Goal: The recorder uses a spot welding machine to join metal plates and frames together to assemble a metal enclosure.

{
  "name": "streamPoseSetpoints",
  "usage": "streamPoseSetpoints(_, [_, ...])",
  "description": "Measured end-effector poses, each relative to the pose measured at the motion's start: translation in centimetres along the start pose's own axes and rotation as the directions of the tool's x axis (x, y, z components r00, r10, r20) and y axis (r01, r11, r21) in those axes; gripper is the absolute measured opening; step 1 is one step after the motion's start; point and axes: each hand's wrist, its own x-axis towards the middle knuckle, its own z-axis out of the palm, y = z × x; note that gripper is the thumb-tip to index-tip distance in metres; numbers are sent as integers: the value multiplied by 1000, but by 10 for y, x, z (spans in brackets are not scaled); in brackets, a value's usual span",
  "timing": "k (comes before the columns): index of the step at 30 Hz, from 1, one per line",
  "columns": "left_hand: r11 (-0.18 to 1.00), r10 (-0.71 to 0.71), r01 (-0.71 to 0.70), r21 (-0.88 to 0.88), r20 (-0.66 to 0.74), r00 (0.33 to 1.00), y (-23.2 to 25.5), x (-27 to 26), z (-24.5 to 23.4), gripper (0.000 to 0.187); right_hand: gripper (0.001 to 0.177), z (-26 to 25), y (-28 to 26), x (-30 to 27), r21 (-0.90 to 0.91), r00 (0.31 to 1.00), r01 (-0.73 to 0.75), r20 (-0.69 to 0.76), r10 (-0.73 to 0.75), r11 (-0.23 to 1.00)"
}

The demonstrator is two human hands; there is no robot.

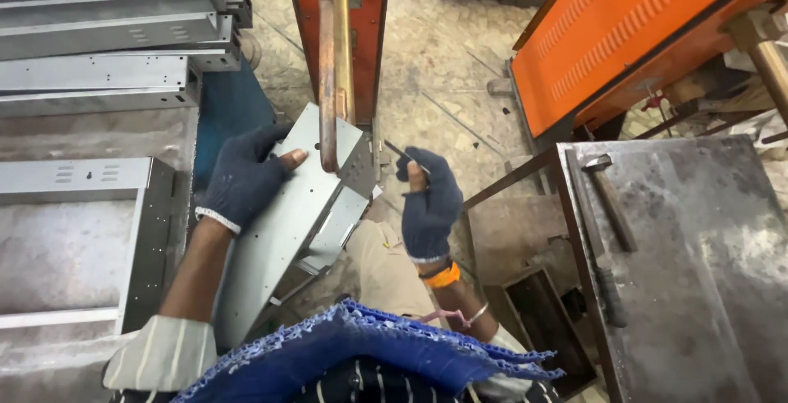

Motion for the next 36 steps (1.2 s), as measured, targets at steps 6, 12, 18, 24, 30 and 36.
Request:
streamPoseSetpoints(6, [997, -65, 65, -46, 8, 998, 2, 0, 3, 49, 21, 8, 20, 0, -106, 983, 115, 155, -98, 988])
streamPoseSetpoints(12, [993, -97, 98, -68, 22, 995, 2, 0, 4, 50, 21, 22, 23, 6, -156, 991, 96, 106, -80, 983])
streamPoseSetpoints(18, [994, -82, 83, -69, 25, 996, 4, -2, 3, 49, 25, 51, 29, 17, -45, 986, 122, 119, -116, 991])
streamPoseSetpoints(24, [992, -52, 48, -121, -31, 998, -9, -2, 9, 48, 35, 61, 29, 25, 162, 966, -127, 243, 85, 979])
streamPoseSetpoints(30, [986, -136, 130, -106, -48, 990, -13, 0, 12, 46, 41, 52, 35, 35, 265, 896, -187, 442, 53, 946])
streamPoseSetpoints(36, [991, -134, 132, -29, -73, 988, -3, -1, 12, 46, 91, 23, 23, 43, 111, 716, -1, 694, -77, 994])
